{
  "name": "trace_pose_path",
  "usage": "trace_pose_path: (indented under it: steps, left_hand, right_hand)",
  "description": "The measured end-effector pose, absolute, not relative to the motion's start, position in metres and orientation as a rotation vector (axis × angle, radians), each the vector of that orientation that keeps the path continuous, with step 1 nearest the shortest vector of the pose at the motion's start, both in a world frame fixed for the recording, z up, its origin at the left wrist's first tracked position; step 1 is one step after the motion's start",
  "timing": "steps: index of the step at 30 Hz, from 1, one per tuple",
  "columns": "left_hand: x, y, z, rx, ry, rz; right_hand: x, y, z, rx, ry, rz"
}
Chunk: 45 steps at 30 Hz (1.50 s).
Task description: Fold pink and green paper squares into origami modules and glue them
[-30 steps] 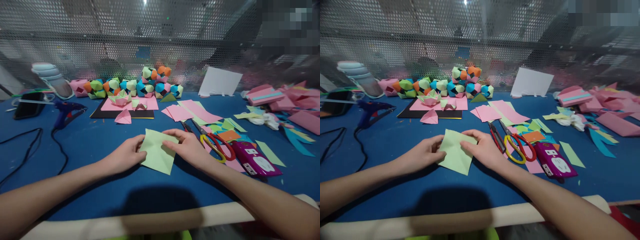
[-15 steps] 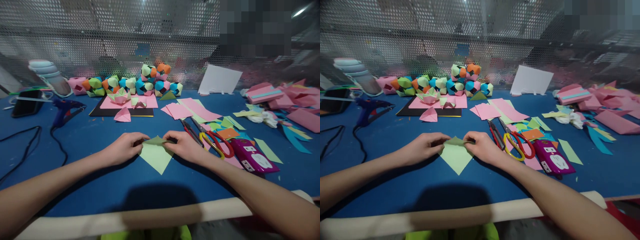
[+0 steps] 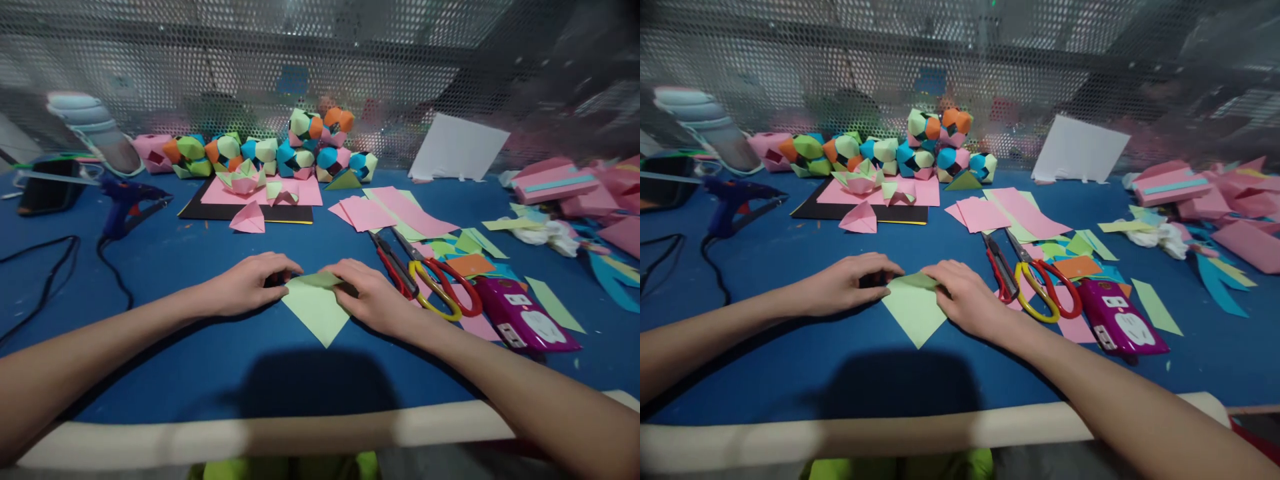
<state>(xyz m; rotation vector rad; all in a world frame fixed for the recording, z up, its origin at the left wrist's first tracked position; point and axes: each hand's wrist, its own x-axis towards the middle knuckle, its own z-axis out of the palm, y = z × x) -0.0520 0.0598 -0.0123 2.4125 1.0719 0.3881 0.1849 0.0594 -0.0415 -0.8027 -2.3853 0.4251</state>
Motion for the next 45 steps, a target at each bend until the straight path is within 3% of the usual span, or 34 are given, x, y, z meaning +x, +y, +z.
trace_pose_path:
  steps: [19,45]
  left_hand:
    - [-0.069,0.076,-0.013,2.358,0.865,0.303]
    - [-0.072,0.079,-0.012,2.354,0.823,0.251]
  right_hand:
    - [0.193,0.055,-0.044,-0.361,-2.58,0.081]
    - [0.193,0.054,-0.033,-0.149,-2.684,-0.005]
